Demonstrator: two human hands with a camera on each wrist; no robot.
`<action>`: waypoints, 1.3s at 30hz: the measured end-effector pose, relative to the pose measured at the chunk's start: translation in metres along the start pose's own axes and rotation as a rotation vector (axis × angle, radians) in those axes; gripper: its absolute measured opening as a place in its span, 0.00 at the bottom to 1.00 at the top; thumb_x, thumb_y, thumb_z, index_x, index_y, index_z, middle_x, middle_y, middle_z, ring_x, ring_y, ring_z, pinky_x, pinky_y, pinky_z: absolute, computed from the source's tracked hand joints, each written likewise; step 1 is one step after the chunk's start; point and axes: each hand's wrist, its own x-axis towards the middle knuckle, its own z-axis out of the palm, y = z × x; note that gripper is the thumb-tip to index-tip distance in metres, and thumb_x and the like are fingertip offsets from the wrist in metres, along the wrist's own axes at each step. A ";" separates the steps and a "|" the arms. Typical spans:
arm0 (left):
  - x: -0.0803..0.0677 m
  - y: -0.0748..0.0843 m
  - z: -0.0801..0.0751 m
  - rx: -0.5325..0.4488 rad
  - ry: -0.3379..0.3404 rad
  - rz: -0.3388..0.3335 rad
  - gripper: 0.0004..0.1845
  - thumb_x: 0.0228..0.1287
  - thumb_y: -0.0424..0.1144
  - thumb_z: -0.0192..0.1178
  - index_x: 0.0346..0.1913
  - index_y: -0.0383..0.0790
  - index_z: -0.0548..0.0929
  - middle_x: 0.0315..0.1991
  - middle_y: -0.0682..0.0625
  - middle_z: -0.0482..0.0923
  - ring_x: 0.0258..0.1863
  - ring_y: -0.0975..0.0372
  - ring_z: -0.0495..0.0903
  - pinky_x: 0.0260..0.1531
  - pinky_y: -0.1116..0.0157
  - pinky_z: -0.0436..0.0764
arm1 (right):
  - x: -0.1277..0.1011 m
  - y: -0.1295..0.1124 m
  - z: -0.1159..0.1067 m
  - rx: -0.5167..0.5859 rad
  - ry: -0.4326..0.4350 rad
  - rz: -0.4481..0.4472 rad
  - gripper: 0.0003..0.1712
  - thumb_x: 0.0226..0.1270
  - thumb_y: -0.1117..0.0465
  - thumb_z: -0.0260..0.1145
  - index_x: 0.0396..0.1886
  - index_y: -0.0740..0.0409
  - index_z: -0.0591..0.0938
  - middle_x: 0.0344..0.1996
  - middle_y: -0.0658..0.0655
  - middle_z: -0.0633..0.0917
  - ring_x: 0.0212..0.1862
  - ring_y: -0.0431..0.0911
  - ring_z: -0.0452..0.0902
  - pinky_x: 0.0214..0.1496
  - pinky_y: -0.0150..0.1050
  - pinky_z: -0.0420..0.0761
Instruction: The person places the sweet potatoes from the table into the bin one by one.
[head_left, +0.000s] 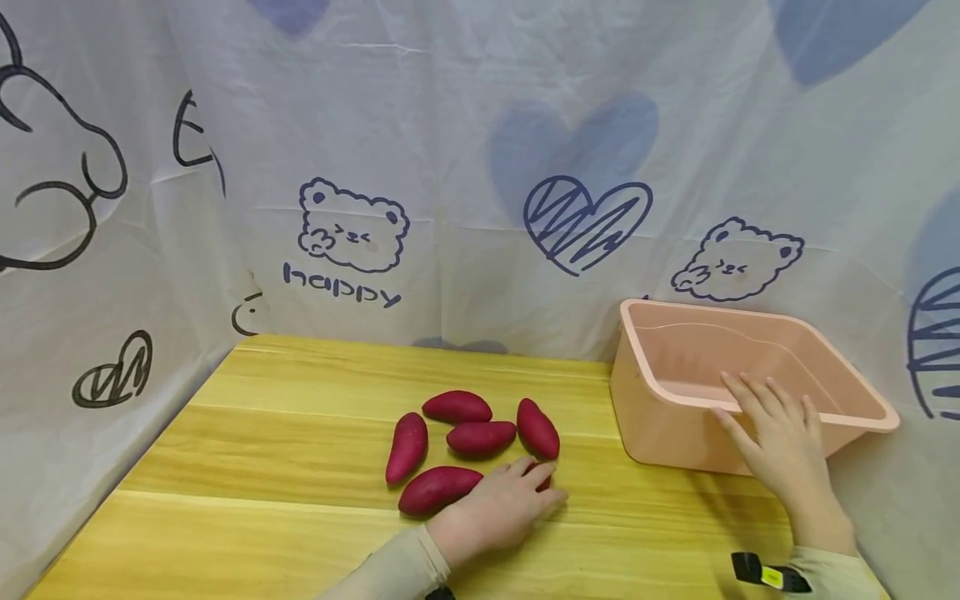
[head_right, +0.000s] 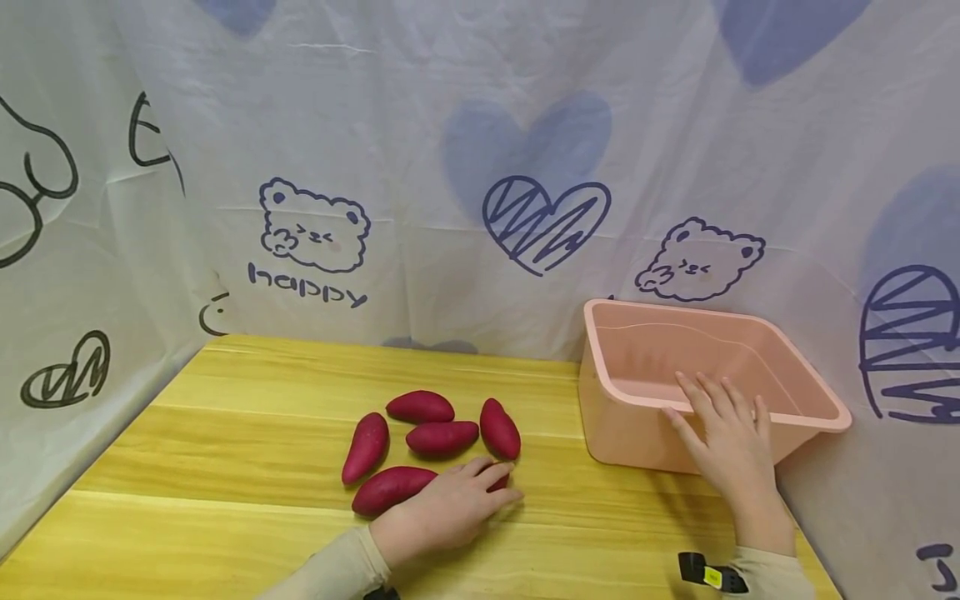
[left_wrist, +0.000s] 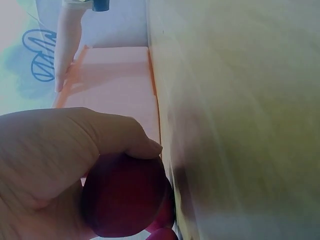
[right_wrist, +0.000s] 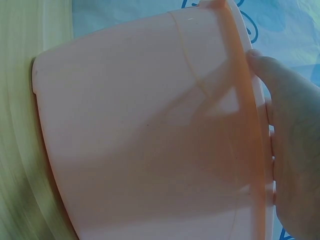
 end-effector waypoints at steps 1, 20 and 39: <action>0.000 -0.001 -0.001 -0.005 0.003 -0.002 0.22 0.70 0.42 0.56 0.65 0.61 0.73 0.69 0.50 0.68 0.64 0.53 0.71 0.56 0.57 0.79 | 0.000 0.000 0.000 -0.001 -0.001 0.000 0.34 0.76 0.41 0.48 0.77 0.41 0.56 0.73 0.63 0.64 0.77 0.61 0.46 0.74 0.66 0.32; -0.002 -0.010 -0.008 -0.005 0.144 0.018 0.24 0.66 0.40 0.58 0.64 0.58 0.75 0.68 0.49 0.69 0.65 0.50 0.71 0.58 0.55 0.78 | -0.001 0.000 -0.001 -0.003 -0.004 -0.005 0.33 0.76 0.42 0.48 0.77 0.40 0.57 0.73 0.63 0.64 0.76 0.63 0.48 0.73 0.67 0.31; 0.001 -0.016 -0.016 0.063 0.307 0.049 0.25 0.62 0.41 0.63 0.63 0.58 0.76 0.68 0.50 0.70 0.64 0.55 0.70 0.56 0.61 0.78 | 0.000 0.001 0.001 -0.005 0.002 -0.001 0.32 0.76 0.42 0.47 0.76 0.39 0.58 0.72 0.63 0.65 0.76 0.61 0.48 0.74 0.66 0.31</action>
